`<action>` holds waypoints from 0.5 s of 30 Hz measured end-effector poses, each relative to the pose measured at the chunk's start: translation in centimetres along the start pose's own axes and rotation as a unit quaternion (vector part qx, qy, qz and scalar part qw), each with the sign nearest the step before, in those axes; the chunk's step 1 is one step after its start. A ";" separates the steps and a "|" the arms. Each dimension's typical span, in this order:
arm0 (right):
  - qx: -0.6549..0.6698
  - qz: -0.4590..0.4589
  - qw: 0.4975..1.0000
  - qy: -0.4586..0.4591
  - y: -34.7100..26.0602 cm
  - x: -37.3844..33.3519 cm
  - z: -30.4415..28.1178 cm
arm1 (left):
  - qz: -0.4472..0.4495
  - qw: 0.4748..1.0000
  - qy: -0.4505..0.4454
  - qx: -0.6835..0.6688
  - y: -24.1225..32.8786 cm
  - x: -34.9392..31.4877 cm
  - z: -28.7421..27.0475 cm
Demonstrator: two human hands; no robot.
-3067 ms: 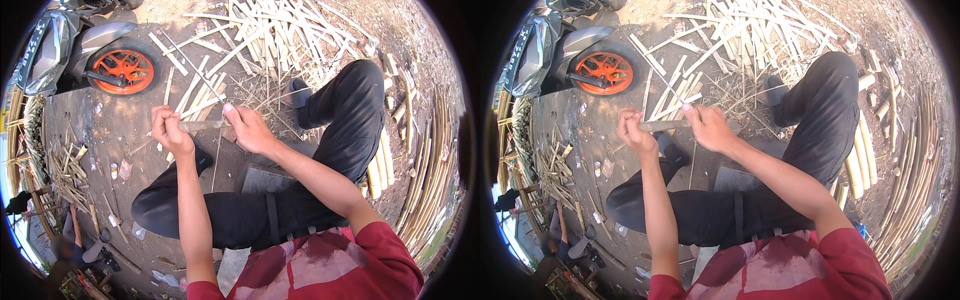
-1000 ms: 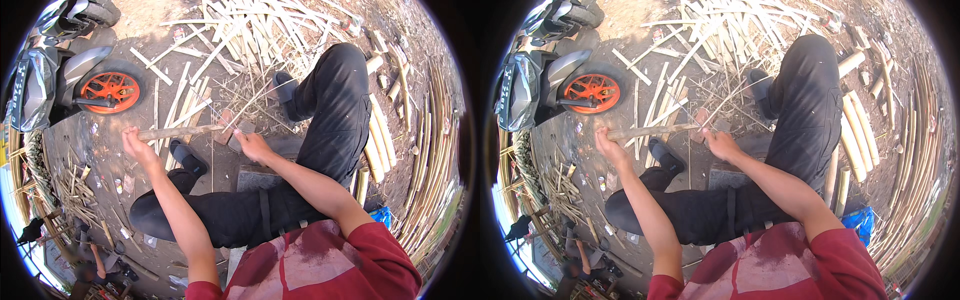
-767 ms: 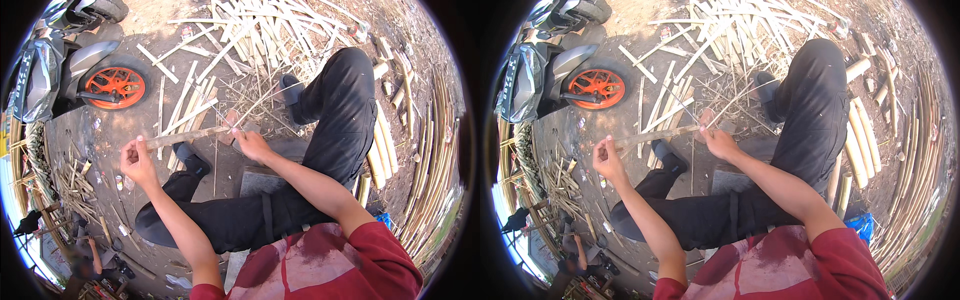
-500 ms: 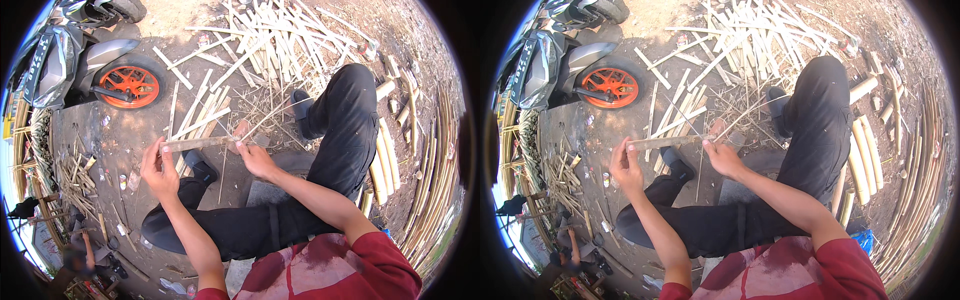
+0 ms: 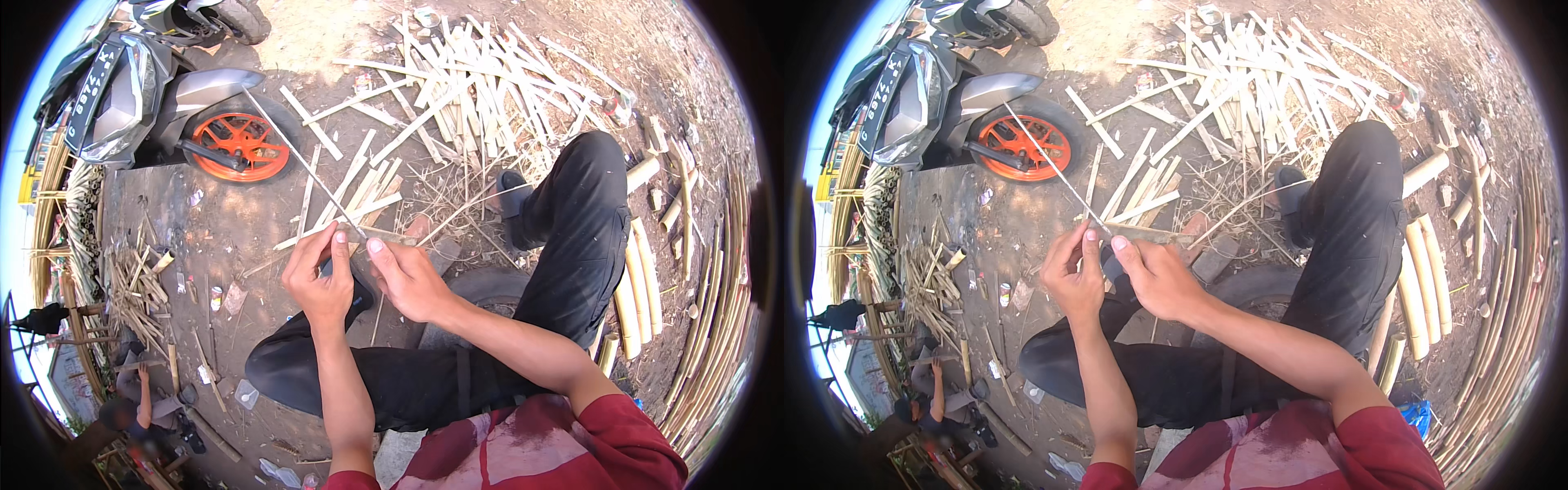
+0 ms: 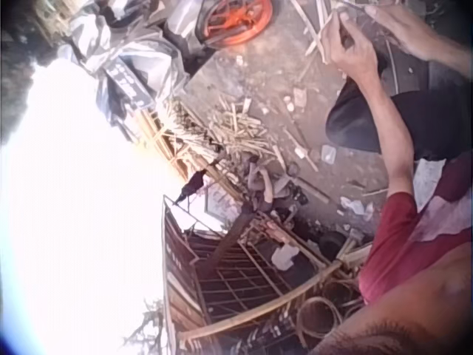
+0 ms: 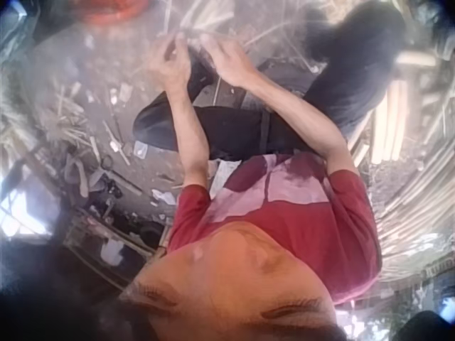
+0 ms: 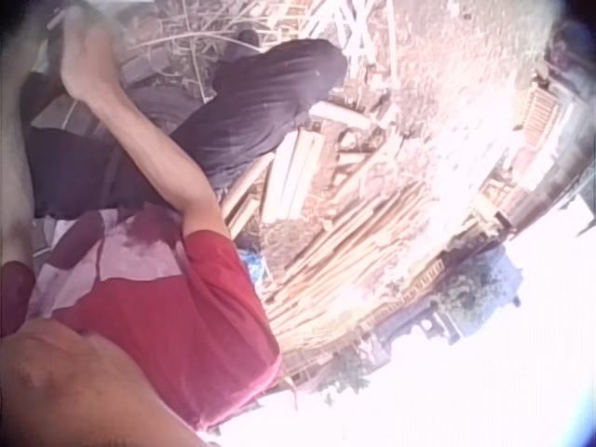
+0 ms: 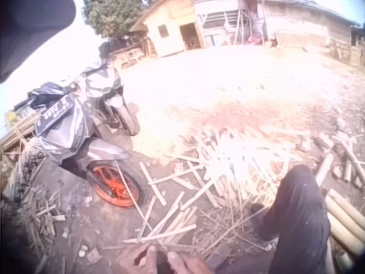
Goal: The person splits thin bamboo strips using a large blade, repeatedly running the edge along the material to divide it into finer sections.
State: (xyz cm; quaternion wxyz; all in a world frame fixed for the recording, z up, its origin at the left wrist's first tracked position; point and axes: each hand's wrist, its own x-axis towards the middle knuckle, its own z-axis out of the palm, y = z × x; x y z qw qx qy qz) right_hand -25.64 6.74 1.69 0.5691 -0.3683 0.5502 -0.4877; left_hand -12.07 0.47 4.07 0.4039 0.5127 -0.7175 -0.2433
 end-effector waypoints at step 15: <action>-0.040 -0.092 0.994 0.032 0.1 -1.0 -0.1 | -0.094 0.972 0.090 -0.193 0.4 -1.0 2.5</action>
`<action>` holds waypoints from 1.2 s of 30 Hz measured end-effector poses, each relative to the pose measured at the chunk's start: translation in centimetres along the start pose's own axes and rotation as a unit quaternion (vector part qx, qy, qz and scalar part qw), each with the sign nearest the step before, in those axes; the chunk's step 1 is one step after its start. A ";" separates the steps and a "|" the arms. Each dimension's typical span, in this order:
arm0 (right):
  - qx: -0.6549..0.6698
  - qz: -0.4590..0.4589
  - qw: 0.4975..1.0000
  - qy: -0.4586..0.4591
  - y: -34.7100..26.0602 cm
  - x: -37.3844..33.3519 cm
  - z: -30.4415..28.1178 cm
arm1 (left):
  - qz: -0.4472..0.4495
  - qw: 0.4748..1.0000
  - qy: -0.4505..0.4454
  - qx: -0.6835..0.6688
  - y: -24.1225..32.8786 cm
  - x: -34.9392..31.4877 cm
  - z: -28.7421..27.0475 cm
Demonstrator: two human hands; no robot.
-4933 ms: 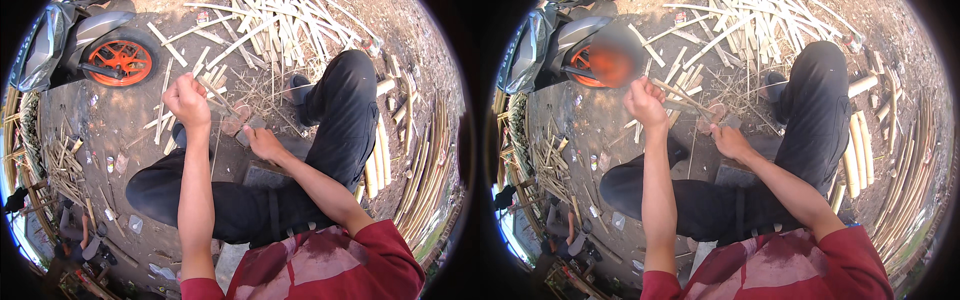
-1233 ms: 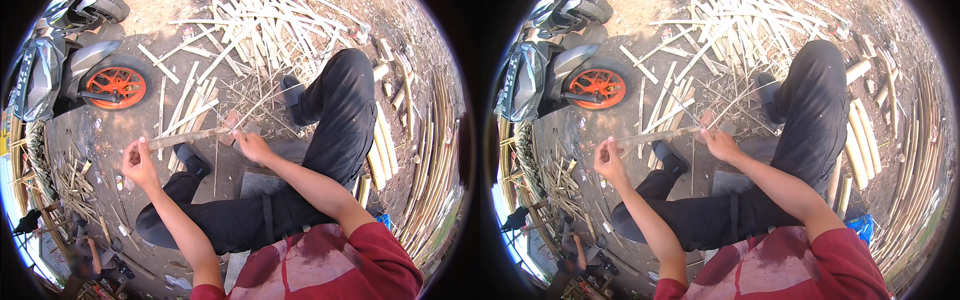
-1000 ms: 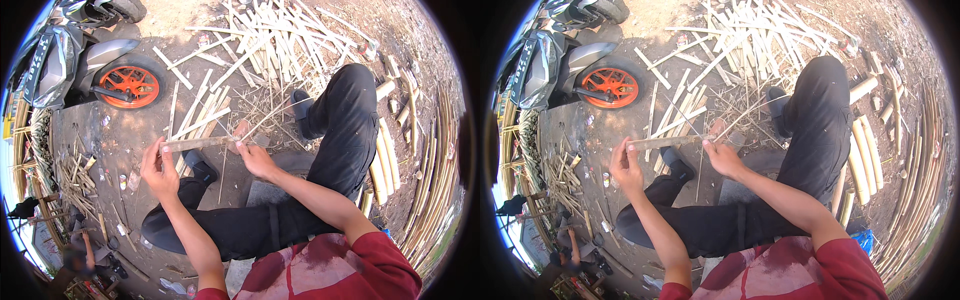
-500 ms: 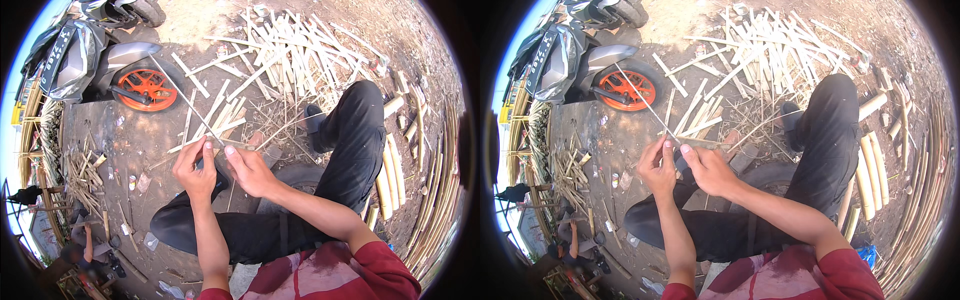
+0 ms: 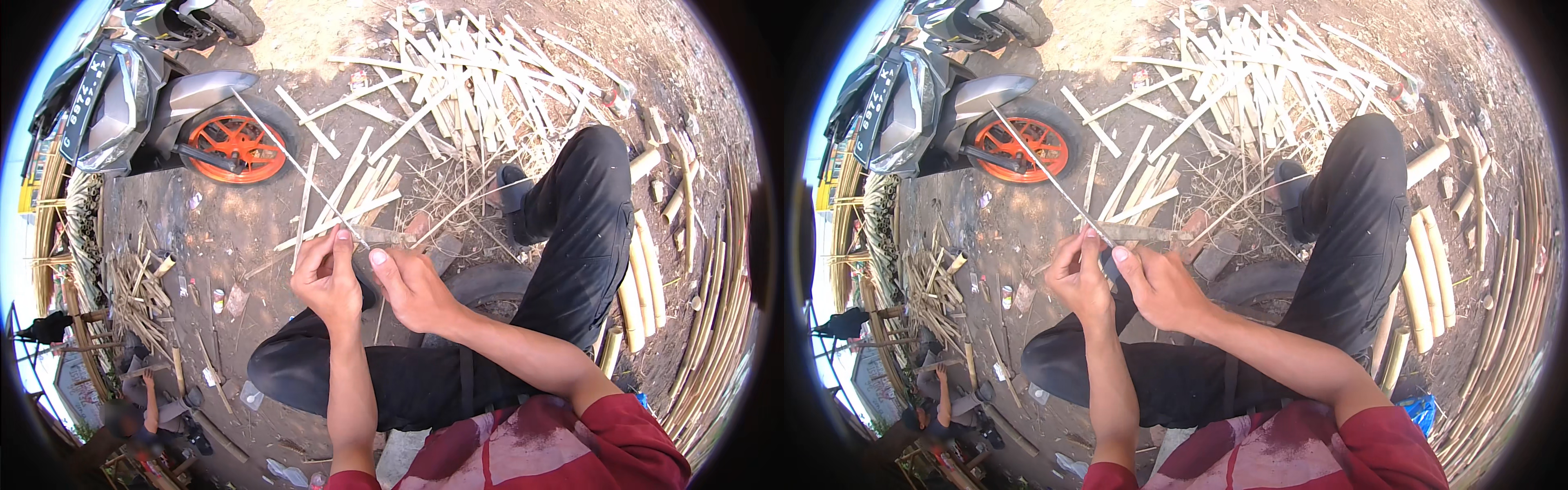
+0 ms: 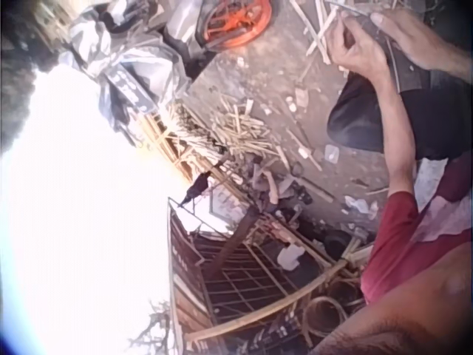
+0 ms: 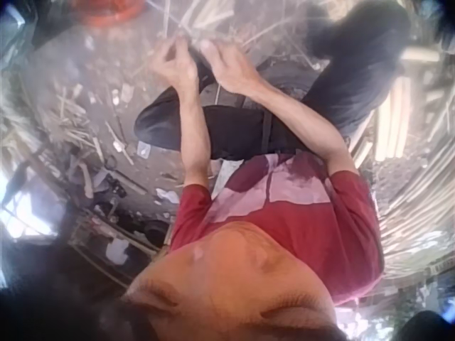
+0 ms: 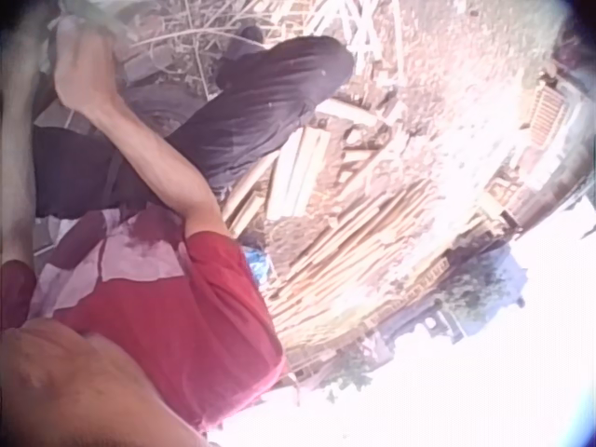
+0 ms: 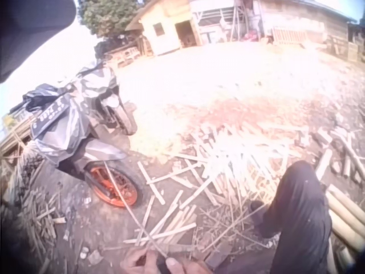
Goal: The person splits thin bamboo strips using a large blade, repeatedly running the edge along the material to divide it into finer sections.
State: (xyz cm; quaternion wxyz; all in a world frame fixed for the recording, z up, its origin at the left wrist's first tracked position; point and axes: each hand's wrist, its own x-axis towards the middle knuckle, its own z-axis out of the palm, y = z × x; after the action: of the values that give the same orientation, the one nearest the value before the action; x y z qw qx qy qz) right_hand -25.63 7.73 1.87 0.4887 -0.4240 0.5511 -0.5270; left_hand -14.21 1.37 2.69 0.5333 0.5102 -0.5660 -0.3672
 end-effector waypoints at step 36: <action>-0.107 -0.008 0.994 0.004 -0.6 -0.5 -4.1 | -0.102 0.988 -0.097 -0.058 1.5 1.5 1.3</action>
State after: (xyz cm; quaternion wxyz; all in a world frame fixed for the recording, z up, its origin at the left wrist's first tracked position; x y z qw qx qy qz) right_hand -29.65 8.81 2.37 0.4345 -0.4758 0.6029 -0.4705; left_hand -15.65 0.03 4.22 0.4648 0.4952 -0.5376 -0.4997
